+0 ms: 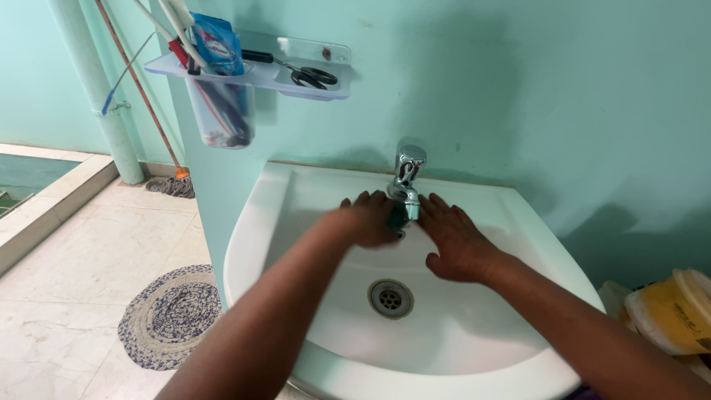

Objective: The person scrubs a white bathroom sink with a green sponge, repeatedly wiping the basin, faucet, and drain area. The person occasionally rinses the sponge under running water and continues scrubbing different sections of the sink throughout the clip.

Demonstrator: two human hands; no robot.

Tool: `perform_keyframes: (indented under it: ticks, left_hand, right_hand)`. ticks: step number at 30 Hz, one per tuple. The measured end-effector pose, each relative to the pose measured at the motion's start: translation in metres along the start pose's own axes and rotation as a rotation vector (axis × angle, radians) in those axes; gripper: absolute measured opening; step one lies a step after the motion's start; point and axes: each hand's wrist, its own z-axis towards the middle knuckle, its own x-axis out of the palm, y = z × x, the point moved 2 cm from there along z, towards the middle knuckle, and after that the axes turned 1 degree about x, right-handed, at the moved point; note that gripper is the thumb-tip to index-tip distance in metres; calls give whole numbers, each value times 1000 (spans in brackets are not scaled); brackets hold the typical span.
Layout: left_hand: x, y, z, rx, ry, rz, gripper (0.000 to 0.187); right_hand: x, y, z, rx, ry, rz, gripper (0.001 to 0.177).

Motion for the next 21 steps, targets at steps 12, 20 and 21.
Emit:
perform_keyframes:
  ticks: [12,20,21]
  left_hand:
    - [-16,40,-24,-370,-1,313,149]
    - [19,1,-2,-94,-169,228,147]
    - [12,10,-2,-128,-159,246,147]
  right_hand:
    - [9,-27,7,155,75,28,95]
    - [10,-27,6,134,69,41,95]
    - [10,-27,6,136,65,42,95]
